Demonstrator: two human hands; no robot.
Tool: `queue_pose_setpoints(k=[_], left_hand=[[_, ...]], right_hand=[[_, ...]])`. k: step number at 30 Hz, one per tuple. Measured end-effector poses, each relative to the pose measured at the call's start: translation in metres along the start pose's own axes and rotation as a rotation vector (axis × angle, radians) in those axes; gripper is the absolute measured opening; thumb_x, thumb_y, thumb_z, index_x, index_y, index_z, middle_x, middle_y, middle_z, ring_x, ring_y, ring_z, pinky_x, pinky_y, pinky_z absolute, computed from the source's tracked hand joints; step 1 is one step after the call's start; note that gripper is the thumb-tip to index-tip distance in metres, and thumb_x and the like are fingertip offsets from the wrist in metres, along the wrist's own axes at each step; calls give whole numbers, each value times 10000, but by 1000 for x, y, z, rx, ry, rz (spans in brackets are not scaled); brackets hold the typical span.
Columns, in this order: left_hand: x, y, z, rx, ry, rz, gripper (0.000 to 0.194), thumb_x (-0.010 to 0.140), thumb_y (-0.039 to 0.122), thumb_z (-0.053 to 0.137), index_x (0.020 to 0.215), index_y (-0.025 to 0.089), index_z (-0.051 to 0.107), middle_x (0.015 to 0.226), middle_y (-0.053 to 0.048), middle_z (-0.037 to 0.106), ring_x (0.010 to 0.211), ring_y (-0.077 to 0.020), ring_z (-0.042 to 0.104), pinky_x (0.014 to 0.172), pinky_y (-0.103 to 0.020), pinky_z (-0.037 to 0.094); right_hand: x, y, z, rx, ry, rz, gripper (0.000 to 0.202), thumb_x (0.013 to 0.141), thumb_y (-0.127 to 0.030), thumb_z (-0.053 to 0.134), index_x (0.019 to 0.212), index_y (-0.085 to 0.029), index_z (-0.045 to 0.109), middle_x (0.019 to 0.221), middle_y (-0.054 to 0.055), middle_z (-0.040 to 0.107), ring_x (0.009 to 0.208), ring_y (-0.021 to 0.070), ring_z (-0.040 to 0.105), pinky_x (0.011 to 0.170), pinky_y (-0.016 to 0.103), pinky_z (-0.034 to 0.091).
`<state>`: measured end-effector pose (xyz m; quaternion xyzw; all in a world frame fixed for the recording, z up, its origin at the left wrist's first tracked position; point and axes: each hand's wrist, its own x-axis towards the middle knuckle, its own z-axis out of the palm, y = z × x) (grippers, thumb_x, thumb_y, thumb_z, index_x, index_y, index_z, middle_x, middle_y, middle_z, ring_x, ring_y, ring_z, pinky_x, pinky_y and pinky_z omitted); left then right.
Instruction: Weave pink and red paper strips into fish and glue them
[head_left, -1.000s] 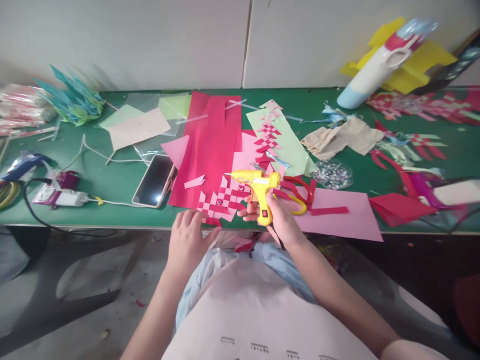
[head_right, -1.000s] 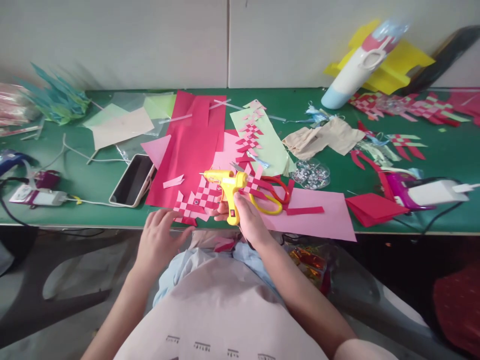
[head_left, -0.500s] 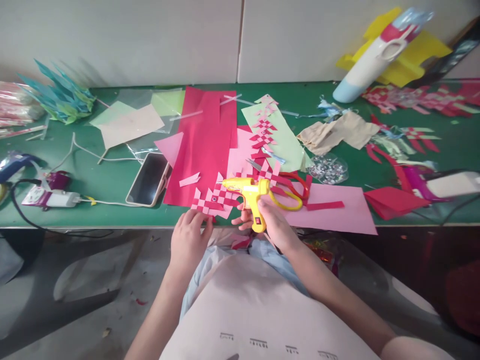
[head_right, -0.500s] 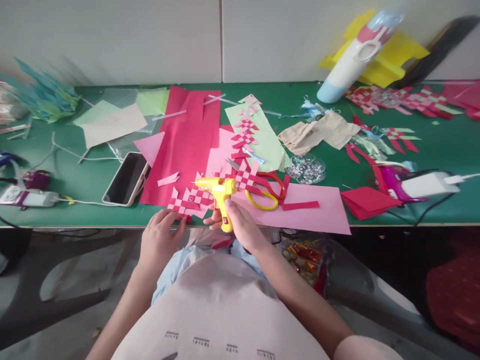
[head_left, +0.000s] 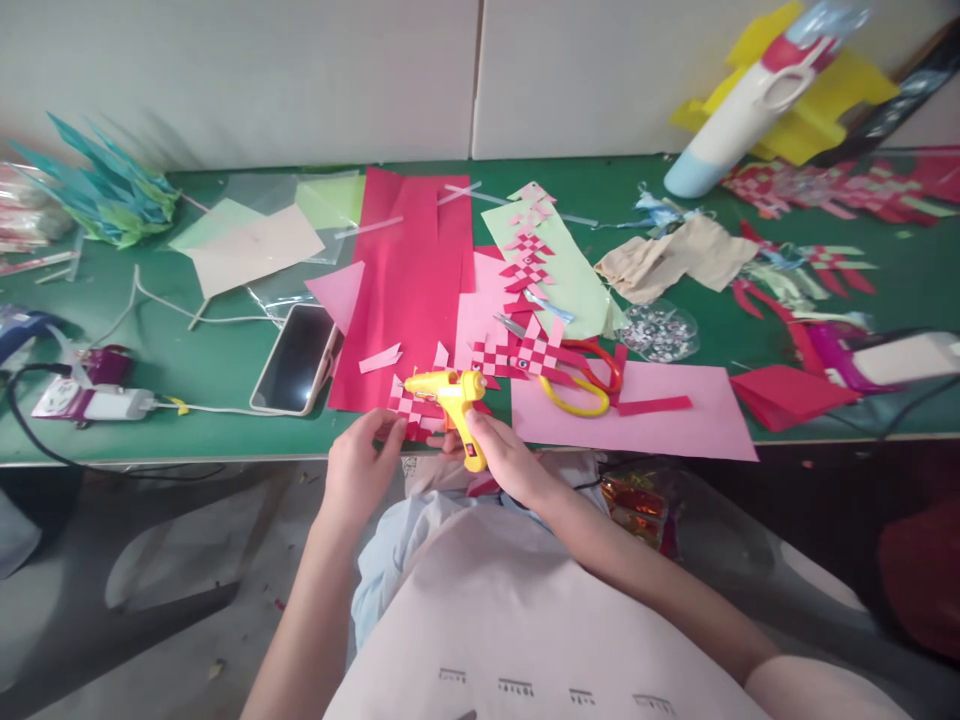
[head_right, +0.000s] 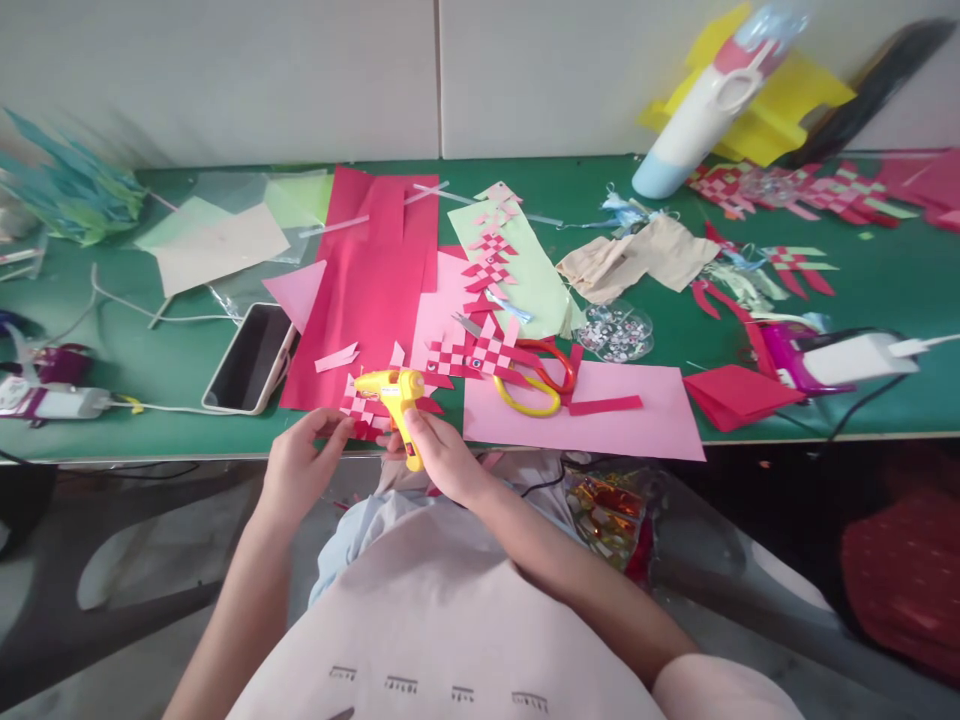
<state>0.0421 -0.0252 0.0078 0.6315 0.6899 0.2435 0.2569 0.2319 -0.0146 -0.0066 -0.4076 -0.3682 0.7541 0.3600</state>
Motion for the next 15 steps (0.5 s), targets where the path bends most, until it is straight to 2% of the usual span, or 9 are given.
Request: queue_pose_setpoints(k=[3,6,9,11,13,15], left_hand=[[3,-2,-3,-52,-32,-22,204,867,389,517,837,212,616,800,0,693,739,-145,634,667,-241,445],[5,-2,-4,-70,-50,-33,199,858,392,531,840,217,623,790,7,692,729,-142,630,663,-237,446],[5,-2,-3,-74,-52,-24,197,864,387,525,832,218,621,795,10,690,734,-138,629,665,-229,444],[4,-2,-3,-67,-49,-18,197,871,381,516,826,217,616,800,9,690,739,-137,631,662,-224,441],[3,-2,-3,-53,-47,-8,198,876,377,510,822,216,611,809,7,692,751,-140,635,656,-222,436],[2,-2,-3,-37,-46,-5,191,876,371,510,822,216,609,815,8,694,761,-141,638,651,-220,431]], right_hand=[[-1,-2,2,-13,19,-5,531,792,-684,537,844,-160,608,810,60,645,903,226,676,777,317,551],[-2,-4,2,-15,31,-19,519,804,-672,528,858,-161,603,822,58,639,863,213,682,698,289,552],[-9,-8,-4,0,7,-29,498,841,-645,496,903,-158,585,765,31,602,671,163,667,564,255,534],[-18,-11,-12,-28,-23,-21,490,884,-623,439,923,-153,571,695,2,558,514,120,604,455,228,479],[-30,-12,-21,-63,-9,-22,472,911,-601,403,955,-159,561,661,-23,507,444,98,552,352,189,368],[-43,-12,-31,-122,17,21,462,933,-582,374,973,-161,561,667,-33,481,403,62,482,328,168,286]])
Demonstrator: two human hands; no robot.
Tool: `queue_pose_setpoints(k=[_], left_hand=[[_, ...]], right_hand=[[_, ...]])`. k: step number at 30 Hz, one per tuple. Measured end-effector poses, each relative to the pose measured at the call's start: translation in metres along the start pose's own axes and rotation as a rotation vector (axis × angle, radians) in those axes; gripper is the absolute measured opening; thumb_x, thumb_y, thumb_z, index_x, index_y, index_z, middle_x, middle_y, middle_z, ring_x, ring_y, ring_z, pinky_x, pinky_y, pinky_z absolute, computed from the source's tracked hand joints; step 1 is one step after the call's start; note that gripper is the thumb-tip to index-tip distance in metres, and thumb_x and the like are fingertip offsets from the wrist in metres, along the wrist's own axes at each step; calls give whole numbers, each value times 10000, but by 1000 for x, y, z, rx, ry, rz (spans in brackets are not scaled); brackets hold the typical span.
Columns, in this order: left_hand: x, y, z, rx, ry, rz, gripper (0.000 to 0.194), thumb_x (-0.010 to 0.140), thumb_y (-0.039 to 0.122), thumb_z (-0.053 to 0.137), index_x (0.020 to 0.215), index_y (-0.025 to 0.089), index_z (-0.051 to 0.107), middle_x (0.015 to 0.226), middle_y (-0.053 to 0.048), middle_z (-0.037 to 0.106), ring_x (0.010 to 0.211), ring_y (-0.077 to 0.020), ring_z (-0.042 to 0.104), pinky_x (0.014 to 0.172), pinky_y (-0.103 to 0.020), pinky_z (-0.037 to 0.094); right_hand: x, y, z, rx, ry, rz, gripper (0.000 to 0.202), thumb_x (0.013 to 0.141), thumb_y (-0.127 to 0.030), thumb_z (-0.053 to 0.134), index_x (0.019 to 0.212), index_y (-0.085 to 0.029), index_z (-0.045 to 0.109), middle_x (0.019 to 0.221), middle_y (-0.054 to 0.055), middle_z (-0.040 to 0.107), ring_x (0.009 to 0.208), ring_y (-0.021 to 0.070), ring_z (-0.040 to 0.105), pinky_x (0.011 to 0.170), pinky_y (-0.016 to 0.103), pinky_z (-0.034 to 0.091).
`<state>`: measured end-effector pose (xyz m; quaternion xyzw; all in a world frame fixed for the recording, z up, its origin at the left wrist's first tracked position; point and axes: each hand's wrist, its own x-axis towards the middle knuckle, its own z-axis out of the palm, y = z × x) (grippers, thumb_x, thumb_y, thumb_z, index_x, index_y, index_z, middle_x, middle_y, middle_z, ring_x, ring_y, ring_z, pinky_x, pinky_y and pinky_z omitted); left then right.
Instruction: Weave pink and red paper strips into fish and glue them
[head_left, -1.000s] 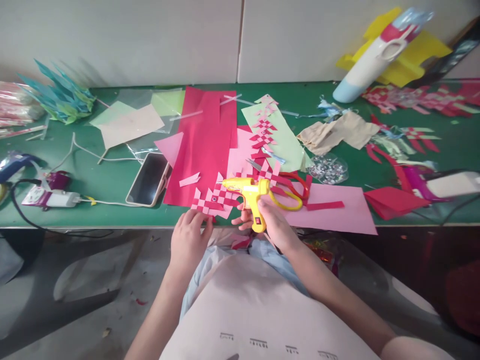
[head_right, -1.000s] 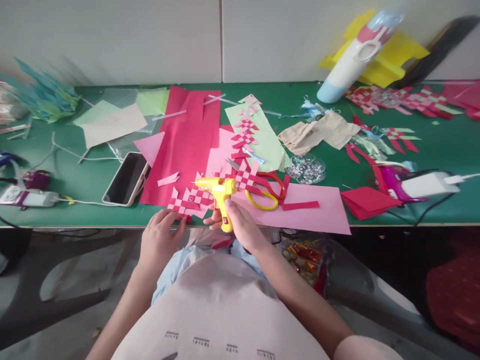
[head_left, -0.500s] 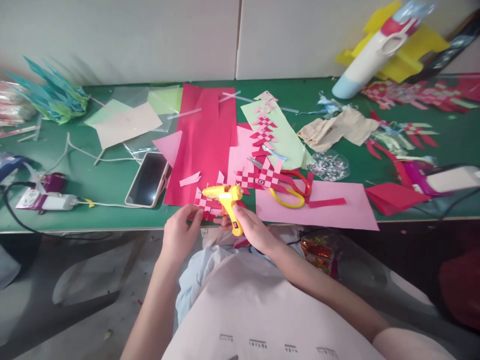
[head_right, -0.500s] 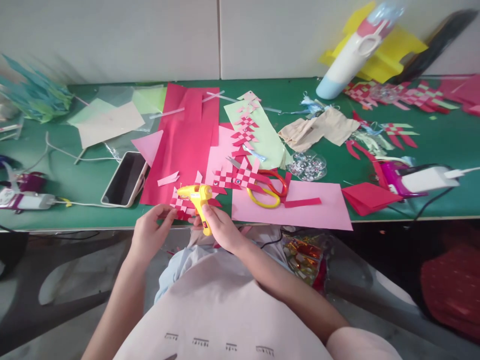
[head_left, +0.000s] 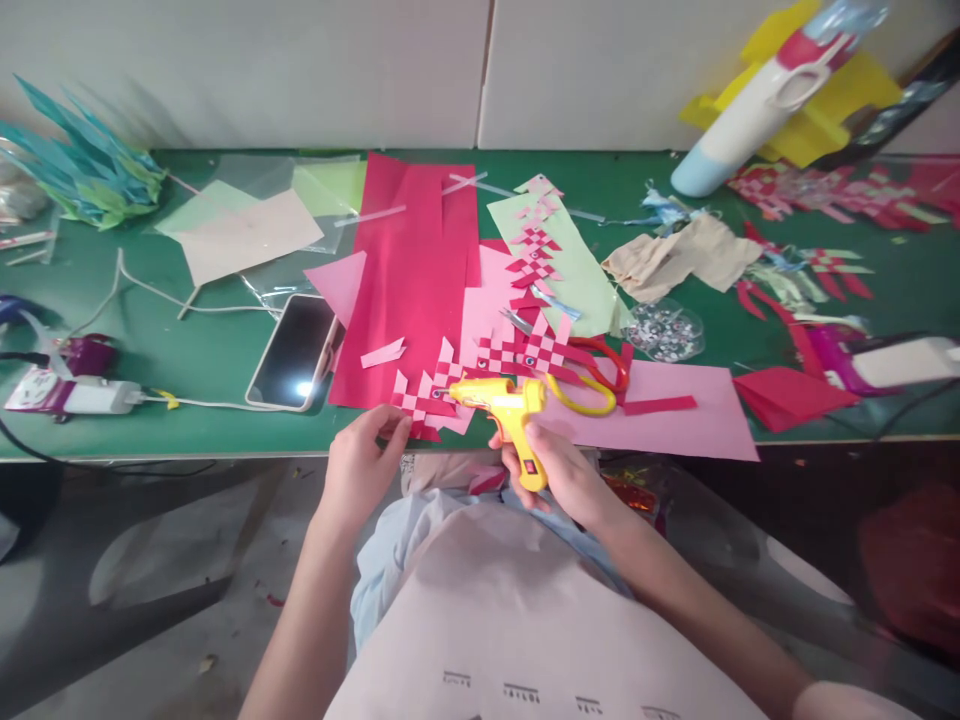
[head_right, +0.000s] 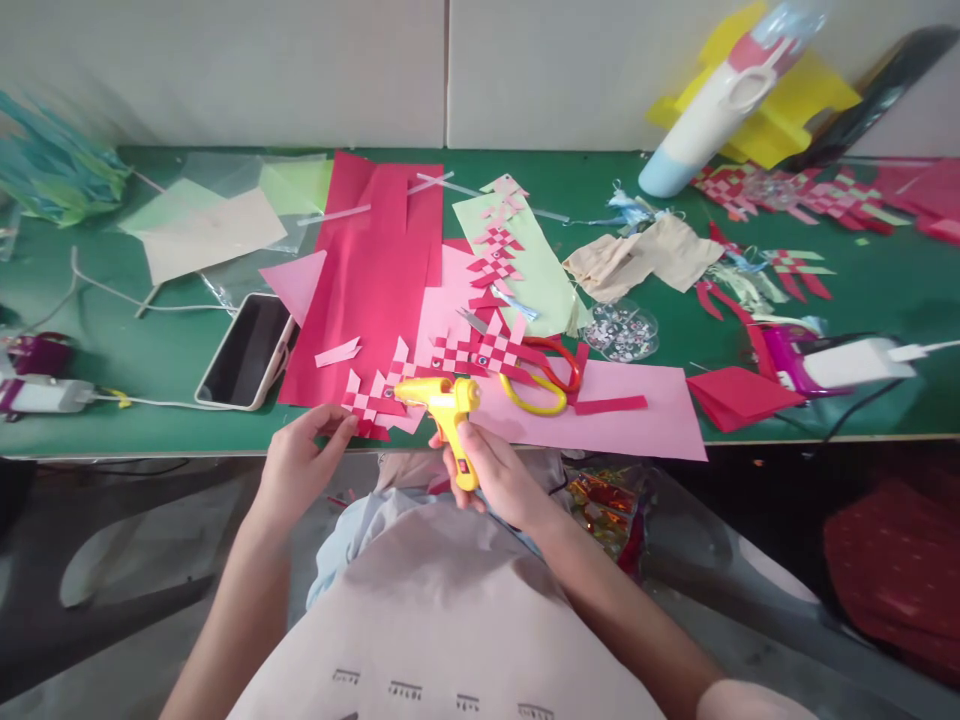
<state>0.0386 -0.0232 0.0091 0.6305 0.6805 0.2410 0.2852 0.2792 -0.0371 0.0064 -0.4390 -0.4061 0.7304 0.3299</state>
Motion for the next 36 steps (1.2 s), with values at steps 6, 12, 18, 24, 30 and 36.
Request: queue_pose_setpoints(k=[6,12,18,24,30,36], left_hand=[[-2,1,1,41,18,5,169,878,347,504,824,223,606,807,17,687,746,-132,629,624,-211,412],[-3,2,1,44,19,18,164,885,339,498,812,226,592,810,20,681,752,-130,631,644,-215,414],[-4,4,0,24,-12,-6,179,895,355,478,816,232,582,831,15,672,783,-152,652,612,-221,417],[-6,5,-3,7,-25,-16,193,895,362,473,797,232,577,810,18,659,732,-148,650,543,-214,400],[-4,3,-1,-7,-26,-5,196,891,361,471,801,226,582,831,6,670,682,-140,639,520,-217,393],[-5,3,-2,-7,-13,21,198,892,348,468,786,222,578,795,2,664,664,-139,633,529,-223,394]], right_hand=[[-21,3,-5,-142,-96,126,462,941,-573,367,962,-157,567,717,-26,475,429,41,451,381,176,295],[-21,2,3,-350,-83,79,459,960,-554,330,899,-157,552,670,-32,458,463,59,441,445,201,360],[-26,0,6,-619,-21,33,405,968,-525,337,863,-183,526,651,-12,493,516,98,458,492,226,394],[-29,-12,15,-717,3,18,387,971,-511,341,831,-196,517,666,-5,523,539,108,455,505,234,381],[-28,-14,18,-690,-11,17,352,971,-489,360,817,-210,510,658,-7,514,531,112,443,495,240,373],[-30,-15,17,-670,6,33,328,964,-475,391,816,-214,522,646,1,506,540,127,452,490,250,372]])
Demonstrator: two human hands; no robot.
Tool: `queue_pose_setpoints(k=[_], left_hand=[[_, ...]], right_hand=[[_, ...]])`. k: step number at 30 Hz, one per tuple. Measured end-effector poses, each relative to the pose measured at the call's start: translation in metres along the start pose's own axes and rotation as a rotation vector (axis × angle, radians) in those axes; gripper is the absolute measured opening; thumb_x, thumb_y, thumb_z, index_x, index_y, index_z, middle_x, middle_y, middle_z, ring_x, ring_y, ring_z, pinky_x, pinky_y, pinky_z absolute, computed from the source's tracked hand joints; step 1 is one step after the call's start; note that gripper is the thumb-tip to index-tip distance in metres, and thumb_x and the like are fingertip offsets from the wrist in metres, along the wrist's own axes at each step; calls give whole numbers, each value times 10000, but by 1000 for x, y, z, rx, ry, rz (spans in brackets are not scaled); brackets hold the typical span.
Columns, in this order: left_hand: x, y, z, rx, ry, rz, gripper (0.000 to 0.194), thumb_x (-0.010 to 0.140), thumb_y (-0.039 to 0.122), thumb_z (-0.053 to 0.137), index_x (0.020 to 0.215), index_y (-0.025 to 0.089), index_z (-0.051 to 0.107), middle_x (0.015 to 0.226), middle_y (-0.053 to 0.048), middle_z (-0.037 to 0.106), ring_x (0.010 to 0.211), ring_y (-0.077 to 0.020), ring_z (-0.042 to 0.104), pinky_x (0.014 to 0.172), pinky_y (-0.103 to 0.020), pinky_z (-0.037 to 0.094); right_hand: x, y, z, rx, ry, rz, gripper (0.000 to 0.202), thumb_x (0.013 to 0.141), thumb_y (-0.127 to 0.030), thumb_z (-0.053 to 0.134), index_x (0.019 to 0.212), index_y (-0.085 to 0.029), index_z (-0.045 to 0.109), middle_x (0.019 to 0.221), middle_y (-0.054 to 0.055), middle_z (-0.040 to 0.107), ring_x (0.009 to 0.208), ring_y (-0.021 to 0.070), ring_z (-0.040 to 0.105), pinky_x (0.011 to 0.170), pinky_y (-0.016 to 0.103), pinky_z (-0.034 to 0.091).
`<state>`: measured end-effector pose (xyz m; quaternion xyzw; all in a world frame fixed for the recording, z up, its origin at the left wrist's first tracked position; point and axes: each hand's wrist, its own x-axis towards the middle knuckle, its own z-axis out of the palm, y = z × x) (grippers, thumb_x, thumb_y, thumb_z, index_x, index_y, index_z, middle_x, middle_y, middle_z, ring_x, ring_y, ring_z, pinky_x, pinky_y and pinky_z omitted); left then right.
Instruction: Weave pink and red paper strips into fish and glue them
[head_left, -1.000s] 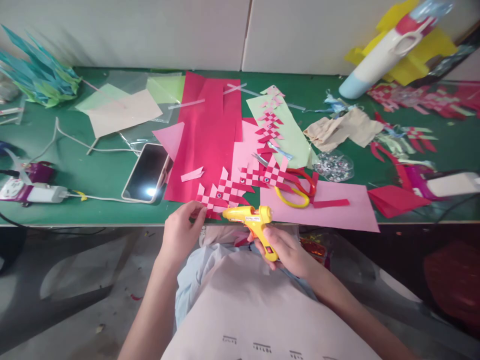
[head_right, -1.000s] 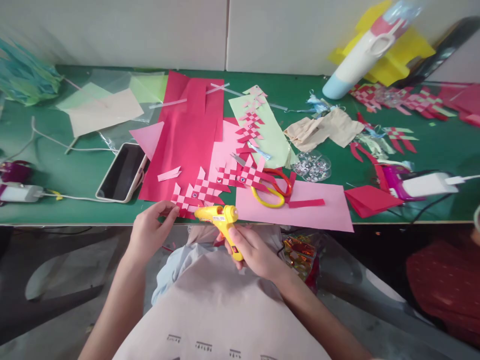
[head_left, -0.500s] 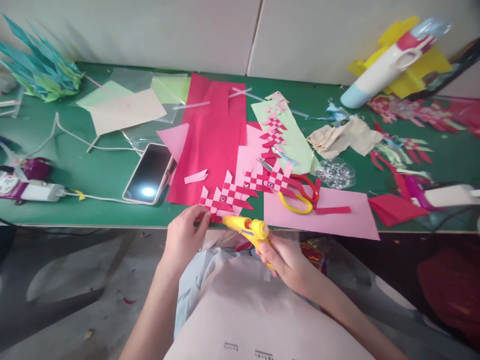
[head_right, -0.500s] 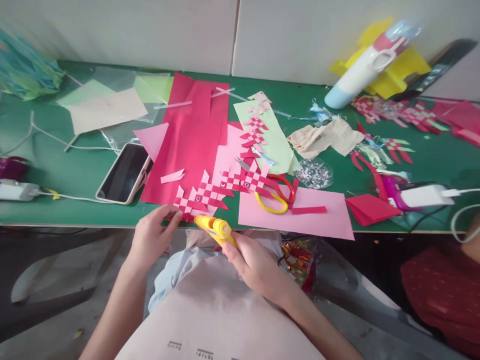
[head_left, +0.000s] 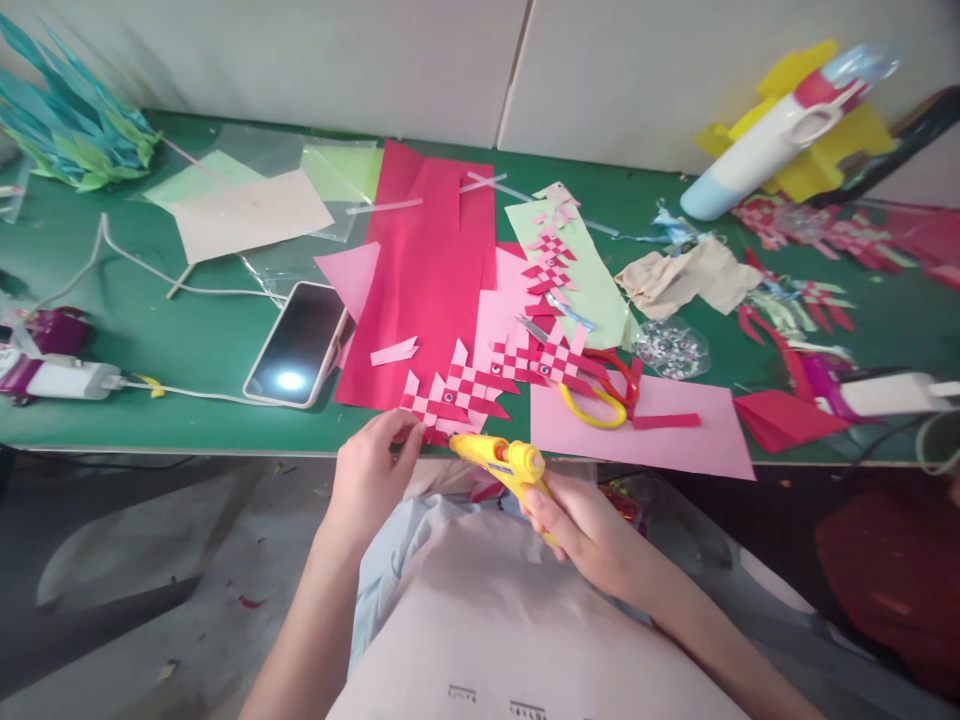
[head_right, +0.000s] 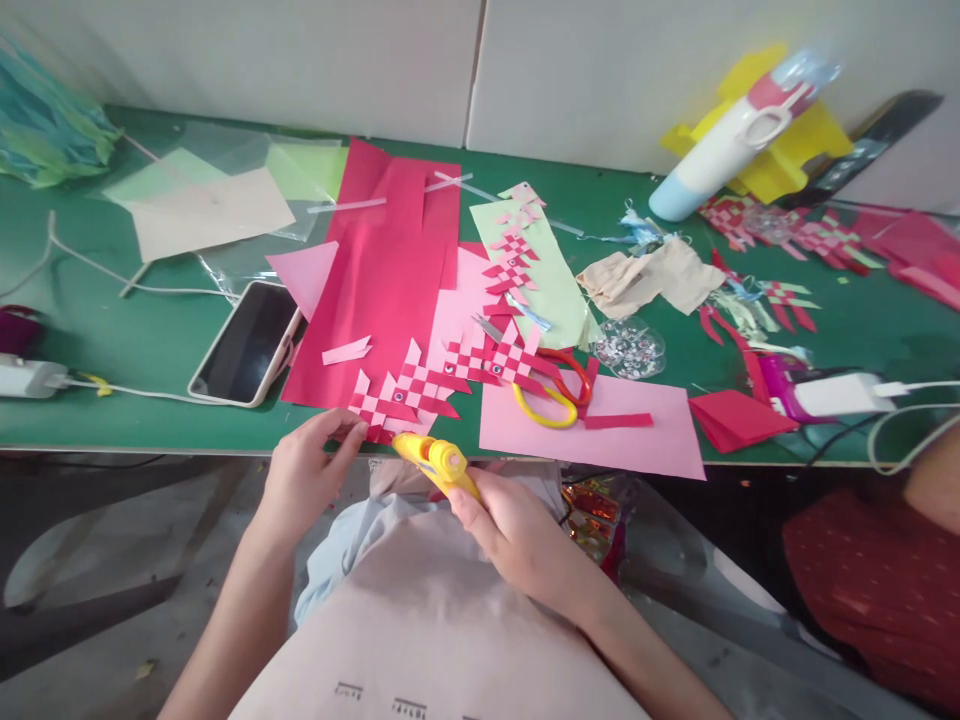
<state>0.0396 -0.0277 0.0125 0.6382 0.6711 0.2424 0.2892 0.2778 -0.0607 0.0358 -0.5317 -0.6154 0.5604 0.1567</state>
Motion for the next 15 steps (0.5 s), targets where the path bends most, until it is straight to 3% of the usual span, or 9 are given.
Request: queue_pose_setpoints(k=[9,15], left_hand=[[0,-5,3,14,25,37,183,895,336,480,810,216,590,808,4,666,704,-130,606,621,-222,412],[0,-5,4,16,37,42,168,894,331,489,812,218,584,808,7,664,704,-131,608,612,-223,413]], right_hand=[[3,2,0,5,-16,31,365,965,-509,360,817,-208,505,640,-9,479,525,112,446,476,238,394],[1,3,-8,244,-23,92,442,943,-575,354,828,-182,520,655,-22,451,483,81,426,450,223,383]])
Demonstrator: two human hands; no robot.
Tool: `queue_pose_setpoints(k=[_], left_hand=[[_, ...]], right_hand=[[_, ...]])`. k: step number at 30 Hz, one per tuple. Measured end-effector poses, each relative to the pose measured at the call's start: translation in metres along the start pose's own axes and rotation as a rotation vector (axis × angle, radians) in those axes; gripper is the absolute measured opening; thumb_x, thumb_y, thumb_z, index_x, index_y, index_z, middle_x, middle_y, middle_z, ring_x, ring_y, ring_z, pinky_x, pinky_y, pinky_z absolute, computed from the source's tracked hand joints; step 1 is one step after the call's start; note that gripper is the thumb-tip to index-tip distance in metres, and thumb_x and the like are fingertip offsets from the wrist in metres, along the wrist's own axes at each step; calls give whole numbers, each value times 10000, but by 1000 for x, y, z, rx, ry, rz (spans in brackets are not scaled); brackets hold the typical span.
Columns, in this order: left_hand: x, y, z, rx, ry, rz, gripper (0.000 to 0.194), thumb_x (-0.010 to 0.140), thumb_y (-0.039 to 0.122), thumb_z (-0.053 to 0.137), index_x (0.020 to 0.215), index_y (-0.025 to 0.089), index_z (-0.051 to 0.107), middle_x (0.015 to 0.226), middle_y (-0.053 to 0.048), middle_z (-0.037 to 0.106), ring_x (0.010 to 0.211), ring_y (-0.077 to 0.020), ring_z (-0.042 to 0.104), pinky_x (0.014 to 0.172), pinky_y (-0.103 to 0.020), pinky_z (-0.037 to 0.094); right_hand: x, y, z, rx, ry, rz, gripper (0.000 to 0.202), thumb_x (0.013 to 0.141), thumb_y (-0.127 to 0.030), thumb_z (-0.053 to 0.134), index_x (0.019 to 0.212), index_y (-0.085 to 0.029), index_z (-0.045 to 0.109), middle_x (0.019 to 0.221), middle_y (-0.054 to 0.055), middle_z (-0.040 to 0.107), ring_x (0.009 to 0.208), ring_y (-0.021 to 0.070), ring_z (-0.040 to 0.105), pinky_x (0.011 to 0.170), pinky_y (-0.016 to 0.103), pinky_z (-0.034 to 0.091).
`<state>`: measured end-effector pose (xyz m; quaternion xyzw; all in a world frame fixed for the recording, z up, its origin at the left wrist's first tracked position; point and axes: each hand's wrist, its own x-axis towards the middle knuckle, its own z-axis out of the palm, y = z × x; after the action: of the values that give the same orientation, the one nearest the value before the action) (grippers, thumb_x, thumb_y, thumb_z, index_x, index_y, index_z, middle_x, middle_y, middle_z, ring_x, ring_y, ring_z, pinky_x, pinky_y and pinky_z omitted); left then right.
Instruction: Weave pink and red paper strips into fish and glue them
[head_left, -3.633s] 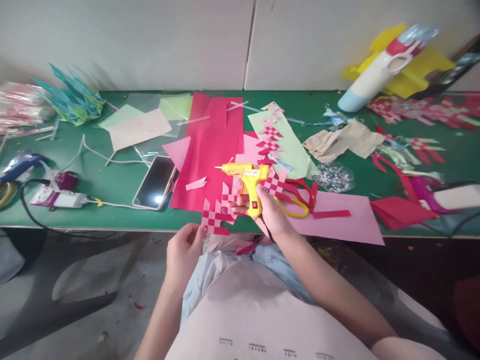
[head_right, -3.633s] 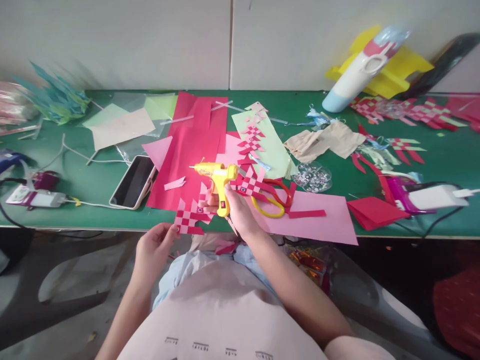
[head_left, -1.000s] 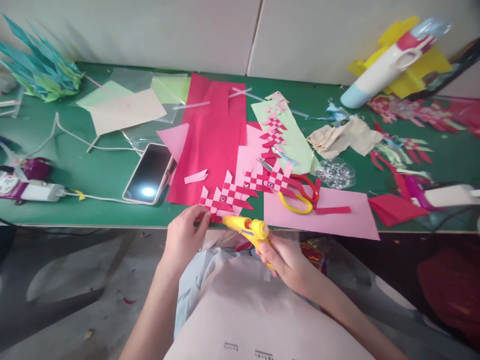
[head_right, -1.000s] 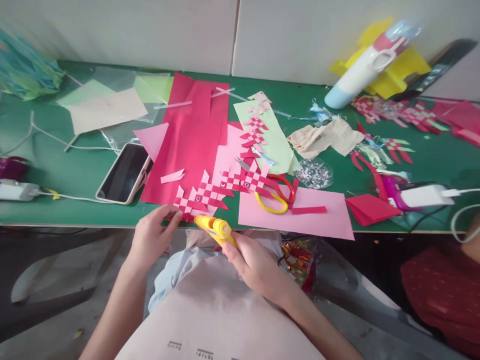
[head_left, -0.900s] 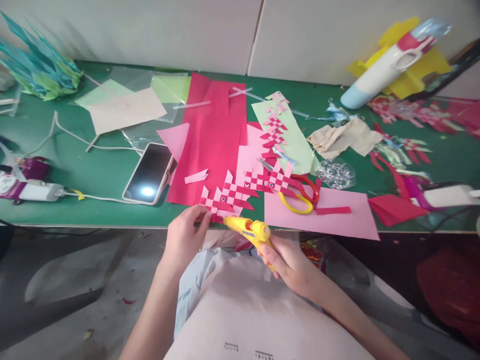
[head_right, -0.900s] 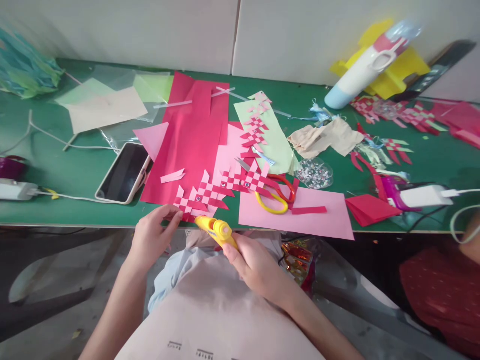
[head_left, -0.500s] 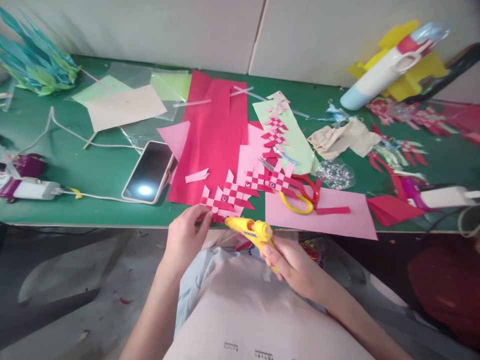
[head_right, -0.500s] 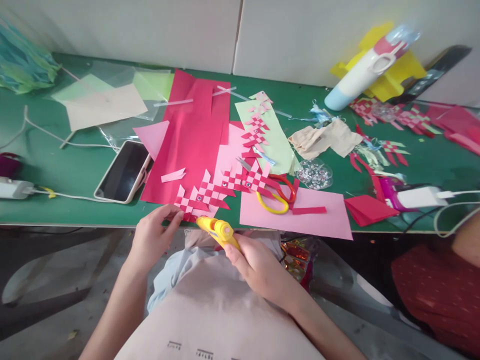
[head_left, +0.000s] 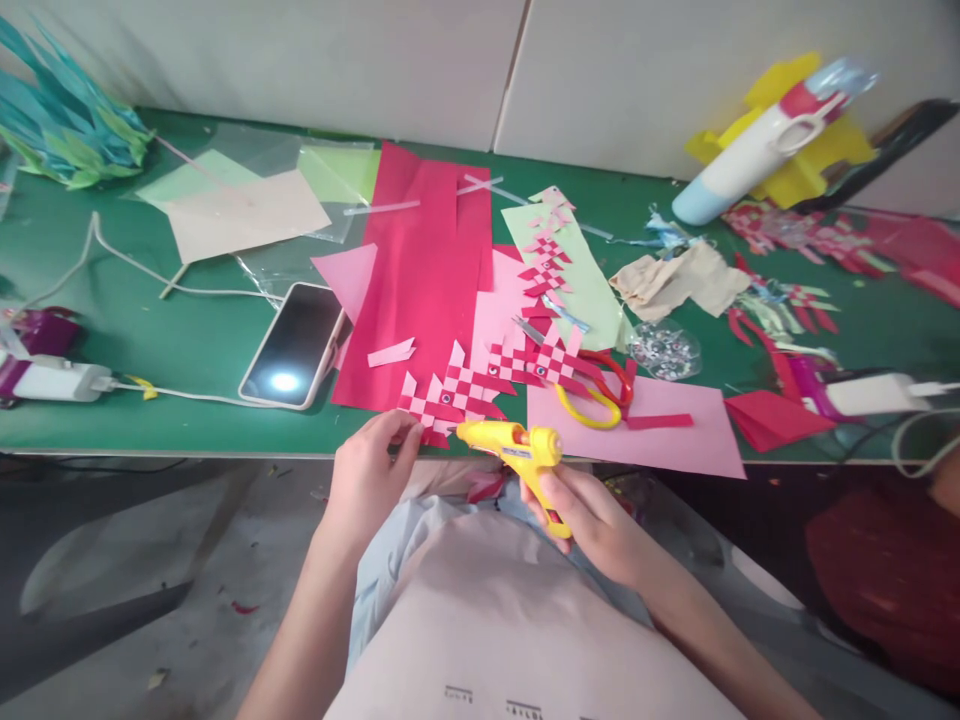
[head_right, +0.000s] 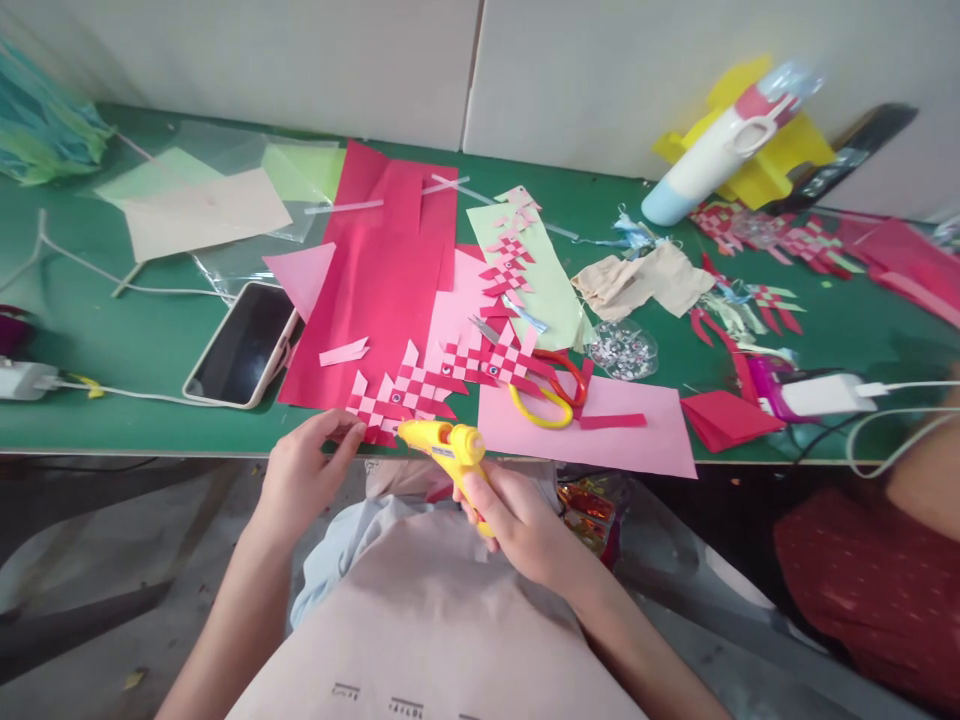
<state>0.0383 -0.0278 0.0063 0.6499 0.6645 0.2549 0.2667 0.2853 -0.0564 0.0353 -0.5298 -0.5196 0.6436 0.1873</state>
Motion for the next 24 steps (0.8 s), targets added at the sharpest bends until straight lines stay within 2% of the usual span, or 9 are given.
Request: queue_pose_setpoints(k=[5,9,12,17,21,24], left_hand=[[0,5,-3,19,-13,36,176,910,321,470,818,220,580,801,3,656,710,-142,617,616,-236,432],[-4,9,-6,108,-56,183,195,920,359,474,878,217,602,861,-27,664,780,-168,617,658,-266,460],[-9,17,-7,149,8,250,204,919,374,481,930,212,603,886,-47,667,818,-186,627,667,-285,481],[-18,51,-4,-7,144,370,134,885,318,564,972,217,578,785,-3,670,713,-126,637,641,-240,505],[-22,79,2,-137,181,468,244,856,301,619,1082,227,560,711,24,655,593,-96,603,590,-222,521],[-22,91,7,-146,192,495,286,843,290,641,1114,241,565,688,41,654,539,-83,579,559,-218,520]], right_hand=[[0,-1,-7,105,24,-66,454,948,-557,355,970,-153,560,669,-20,464,446,67,412,428,226,337],[4,5,-8,120,88,-135,436,950,-544,362,1005,-156,552,688,-17,458,465,77,414,440,239,337],[9,12,-8,65,126,-205,396,960,-523,358,1005,-170,532,694,-19,452,505,92,407,481,252,350],[18,11,-10,-175,204,-352,337,984,-464,322,887,-200,508,677,1,485,616,149,474,630,301,417],[22,3,-10,-327,268,-439,309,986,-442,312,1007,-219,525,796,49,573,777,209,553,731,348,446],[25,2,-8,-370,296,-504,318,980,-444,318,1096,-218,509,930,81,611,864,236,583,759,371,465]])
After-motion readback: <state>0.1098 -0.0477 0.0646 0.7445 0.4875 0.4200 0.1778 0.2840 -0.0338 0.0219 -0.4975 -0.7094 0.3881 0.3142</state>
